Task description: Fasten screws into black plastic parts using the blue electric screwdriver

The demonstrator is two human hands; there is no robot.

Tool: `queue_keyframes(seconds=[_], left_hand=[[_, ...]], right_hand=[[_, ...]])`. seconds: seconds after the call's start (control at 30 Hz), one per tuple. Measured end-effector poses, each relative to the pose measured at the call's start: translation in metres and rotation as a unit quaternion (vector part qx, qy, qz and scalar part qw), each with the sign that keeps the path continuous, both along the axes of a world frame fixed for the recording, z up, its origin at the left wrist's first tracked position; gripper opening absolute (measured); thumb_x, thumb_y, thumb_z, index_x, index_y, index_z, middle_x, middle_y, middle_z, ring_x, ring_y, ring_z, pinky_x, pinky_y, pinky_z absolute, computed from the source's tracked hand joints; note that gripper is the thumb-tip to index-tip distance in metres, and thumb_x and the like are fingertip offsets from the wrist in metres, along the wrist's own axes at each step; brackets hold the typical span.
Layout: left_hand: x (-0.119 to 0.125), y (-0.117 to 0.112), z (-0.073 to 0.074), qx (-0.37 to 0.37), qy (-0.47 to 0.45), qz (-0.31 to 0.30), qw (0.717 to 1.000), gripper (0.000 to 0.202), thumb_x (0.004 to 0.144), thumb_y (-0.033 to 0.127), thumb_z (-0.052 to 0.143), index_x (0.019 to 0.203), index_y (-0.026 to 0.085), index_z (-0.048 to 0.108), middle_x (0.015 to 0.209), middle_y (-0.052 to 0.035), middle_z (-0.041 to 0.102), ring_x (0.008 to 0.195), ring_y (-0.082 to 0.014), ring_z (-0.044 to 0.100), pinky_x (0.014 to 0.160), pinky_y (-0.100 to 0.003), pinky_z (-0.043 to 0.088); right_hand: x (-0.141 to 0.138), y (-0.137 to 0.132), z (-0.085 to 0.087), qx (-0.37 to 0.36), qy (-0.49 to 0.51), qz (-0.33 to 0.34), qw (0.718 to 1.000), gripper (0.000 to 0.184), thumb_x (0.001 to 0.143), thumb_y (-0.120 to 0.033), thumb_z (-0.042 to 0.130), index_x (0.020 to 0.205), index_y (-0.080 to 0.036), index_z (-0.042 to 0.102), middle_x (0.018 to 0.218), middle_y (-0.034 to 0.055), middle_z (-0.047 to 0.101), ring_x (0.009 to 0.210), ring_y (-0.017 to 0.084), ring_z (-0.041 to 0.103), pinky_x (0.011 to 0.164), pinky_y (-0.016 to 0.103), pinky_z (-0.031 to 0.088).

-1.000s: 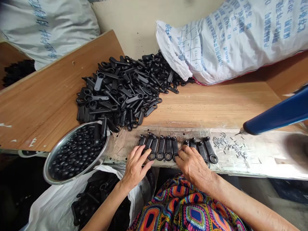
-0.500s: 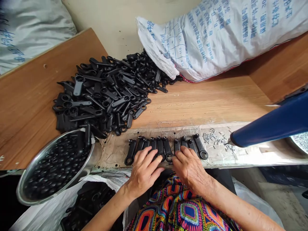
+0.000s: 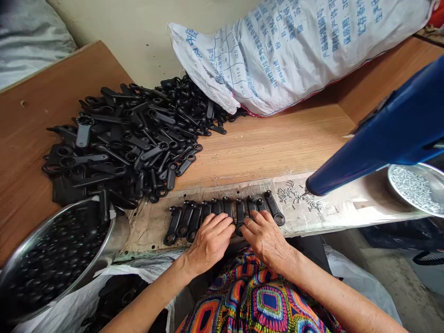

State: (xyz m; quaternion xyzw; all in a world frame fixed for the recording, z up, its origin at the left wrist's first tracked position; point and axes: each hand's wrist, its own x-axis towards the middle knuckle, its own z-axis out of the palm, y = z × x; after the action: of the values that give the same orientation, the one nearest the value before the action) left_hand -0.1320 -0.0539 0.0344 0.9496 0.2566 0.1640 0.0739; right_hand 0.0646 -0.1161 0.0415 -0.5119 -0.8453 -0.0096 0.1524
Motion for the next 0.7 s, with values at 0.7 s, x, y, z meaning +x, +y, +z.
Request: queue_keyframes(seconds=[0.7], left_hand=[[0.078, 0.023, 0.040, 0.131, 0.004, -0.321, 0.938, 0.040, 0.092, 0.026, 0.031, 0.117, 0.007, 0.055, 0.119, -0.0158, 0.055, 0.117, -0.0290, 0.046, 0.092, -0.045, 0.039]], right_hand=[[0.060, -0.042, -0.008, 0.101, 0.061, -0.105, 0.987, 0.024, 0.084, -0.028, 0.058, 0.105, -0.018, 0.056, 0.111, 0.0148, 0.060, 0.107, 0.031, 0.054, 0.087, 0.046, 0.048]])
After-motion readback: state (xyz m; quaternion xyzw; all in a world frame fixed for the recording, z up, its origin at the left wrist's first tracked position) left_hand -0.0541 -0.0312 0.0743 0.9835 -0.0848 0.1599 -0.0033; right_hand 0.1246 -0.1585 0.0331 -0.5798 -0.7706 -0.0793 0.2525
